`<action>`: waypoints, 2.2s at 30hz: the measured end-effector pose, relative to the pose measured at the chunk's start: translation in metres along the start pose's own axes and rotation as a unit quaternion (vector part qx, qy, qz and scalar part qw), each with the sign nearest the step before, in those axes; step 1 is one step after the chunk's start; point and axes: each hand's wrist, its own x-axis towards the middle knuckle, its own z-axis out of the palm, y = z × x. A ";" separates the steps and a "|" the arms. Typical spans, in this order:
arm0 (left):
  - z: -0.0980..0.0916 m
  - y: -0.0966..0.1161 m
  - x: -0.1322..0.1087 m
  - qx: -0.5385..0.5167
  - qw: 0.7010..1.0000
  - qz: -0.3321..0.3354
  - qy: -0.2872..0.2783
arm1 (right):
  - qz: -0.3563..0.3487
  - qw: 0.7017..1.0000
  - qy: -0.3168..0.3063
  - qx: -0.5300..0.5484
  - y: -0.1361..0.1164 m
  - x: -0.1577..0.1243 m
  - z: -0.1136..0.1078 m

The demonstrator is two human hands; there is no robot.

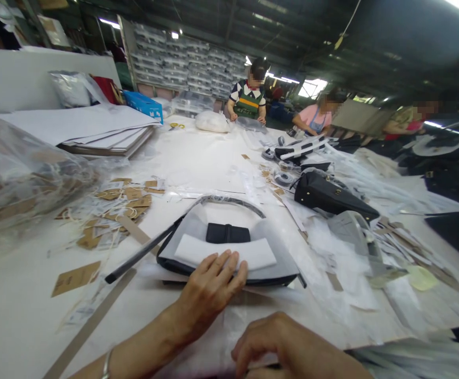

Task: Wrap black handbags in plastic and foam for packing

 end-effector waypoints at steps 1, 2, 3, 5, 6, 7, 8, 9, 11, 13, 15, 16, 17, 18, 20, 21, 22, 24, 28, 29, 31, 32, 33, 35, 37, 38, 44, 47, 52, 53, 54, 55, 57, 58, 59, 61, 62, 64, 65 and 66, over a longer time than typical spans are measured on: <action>0.001 0.001 -0.002 0.001 1.000 0.000 0.000 | -0.002 0.999 0.033 0.020 -0.009 0.001 -0.010; 0.002 0.001 -0.003 0.002 1.000 0.001 0.007 | -0.006 0.997 0.073 0.031 -0.018 0.003 -0.021; 0.003 0.000 -0.004 0.005 1.000 0.001 0.014 | -0.013 0.993 0.112 0.037 -0.025 0.007 -0.033; 0.005 0.000 -0.005 0.011 0.999 0.002 0.033 | -0.022 0.980 0.194 0.025 -0.033 0.022 -0.060; 0.006 0.000 -0.005 0.013 0.999 0.001 0.040 | -0.016 0.971 0.237 0.003 -0.033 0.032 -0.073; 0.007 0.000 -0.005 0.014 0.999 -0.001 0.043 | -0.003 0.960 0.276 -0.037 -0.031 0.044 -0.086; 0.007 0.001 -0.005 0.014 0.999 -0.003 0.047 | 0.016 0.949 0.301 -0.089 -0.027 0.057 -0.098; 0.007 0.001 -0.005 0.013 0.999 -0.005 0.050 | 0.038 0.940 0.309 -0.142 -0.021 0.070 -0.109; 0.008 0.002 -0.004 0.011 0.998 -0.012 0.057 | 0.085 0.927 0.292 -0.219 -0.009 0.098 -0.127; 0.007 0.002 -0.003 0.009 0.998 -0.017 0.065 | 0.128 0.919 0.272 -0.253 0.002 0.124 -0.138; 0.007 0.002 -0.002 0.008 0.997 -0.019 0.073 | 0.168 0.912 0.260 -0.270 0.010 0.147 -0.144; 0.007 0.002 -0.002 0.008 0.997 -0.020 0.078 | 0.187 0.907 0.254 -0.278 0.012 0.157 -0.146; 0.008 0.002 -0.001 0.007 0.996 -0.022 0.082 | 0.204 0.902 0.250 -0.285 0.014 0.166 -0.147; 0.008 0.002 -0.001 0.006 0.996 -0.024 0.083 | 0.218 0.898 0.248 -0.291 0.015 0.174 -0.147; 0.010 0.002 -0.002 0.005 0.996 -0.027 0.083 | 0.241 0.890 0.250 -0.296 0.016 0.186 -0.147; 0.011 0.003 -0.003 0.004 0.996 -0.028 0.081 | 0.251 0.887 0.252 -0.294 0.017 0.190 -0.147; 0.012 0.003 -0.004 0.004 0.996 -0.028 0.080 | 0.261 0.886 0.254 -0.288 0.019 0.193 -0.147; 0.013 0.004 -0.005 0.005 0.997 -0.029 0.075 | 0.279 0.887 0.254 -0.265 0.023 0.196 -0.148; 0.014 0.003 -0.006 0.002 0.997 -0.033 0.073 | 0.287 0.901 0.258 -0.198 0.036 0.195 -0.147; 0.013 0.002 -0.007 0.000 0.997 -0.032 0.074 | 0.283 0.904 0.263 -0.182 0.040 0.194 -0.147; 0.011 0.000 -0.007 -0.008 0.996 -0.034 0.079 | 0.272 0.910 0.274 -0.151 0.046 0.191 -0.149; 0.010 -0.001 -0.007 -0.013 0.996 -0.037 0.082 | 0.266 0.912 0.280 -0.136 0.049 0.188 -0.150; 0.009 -0.002 -0.007 -0.018 0.995 -0.041 0.085 | 0.258 0.915 0.287 -0.119 0.051 0.185 -0.153; 0.007 -0.003 -0.007 -0.025 0.994 -0.050 0.090 | 0.236 0.920 0.302 -0.085 0.054 0.176 -0.157; 0.006 -0.004 -0.006 -0.028 0.994 -0.057 0.089 | 0.203 0.926 0.314 -0.048 0.053 0.164 -0.159; 0.005 -0.004 -0.006 -0.030 0.994 -0.058 0.088 | 0.183 0.929 0.320 -0.030 0.052 0.158 -0.159; 0.003 -0.005 -0.006 -0.029 0.996 -0.051 0.071 | 0.064 0.940 0.329 0.068 0.039 0.130 -0.149; 0.004 -0.005 -0.006 -0.025 0.996 -0.047 0.074 | 0.059 0.935 0.336 0.095 0.039 0.125 -0.144; 0.005 -0.005 -0.005 -0.020 0.996 -0.045 0.077 | 0.126 0.920 0.364 0.069 0.040 0.130 -0.147; 0.005 -0.005 -0.005 -0.020 0.996 -0.044 0.077 | 0.135 0.920 0.362 0.063 0.039 0.132 -0.148; 0.006 -0.005 -0.005 -0.020 0.996 -0.044 0.077 | 0.141 0.922 0.355 0.058 0.037 0.135 -0.149; 0.006 -0.005 -0.005 -0.020 0.996 -0.043 0.079 | 0.144 0.926 0.346 0.054 0.034 0.138 -0.149; 0.006 -0.004 -0.005 -0.019 0.995 -0.043 0.083 | 0.144 0.932 0.328 0.047 0.031 0.144 -0.149; 0.006 -0.004 -0.005 -0.019 0.995 -0.044 0.085 | 0.143 0.934 0.324 0.043 0.031 0.148 -0.147; 0.005 -0.004 -0.005 -0.019 0.995 -0.045 0.087 | 0.141 0.934 0.324 0.041 0.031 0.152 -0.146; 0.005 -0.005 -0.005 -0.021 0.995 -0.046 0.087 | 0.136 0.933 0.331 0.047 0.034 0.158 -0.143; 0.005 -0.005 -0.005 -0.022 0.995 -0.046 0.088 | 0.130 0.931 0.336 0.055 0.035 0.159 -0.142; 0.005 -0.005 -0.005 -0.024 0.995 -0.045 0.090 | 0.110 0.929 0.344 0.084 0.037 0.156 -0.142; 0.005 -0.005 -0.005 -0.024 0.995 -0.044 0.092 | 0.097 0.928 0.345 0.103 0.038 0.153 -0.142; 0.005 -0.005 -0.005 -0.023 0.994 -0.043 0.094 | 0.083 0.927 0.344 0.123 0.037 0.149 -0.142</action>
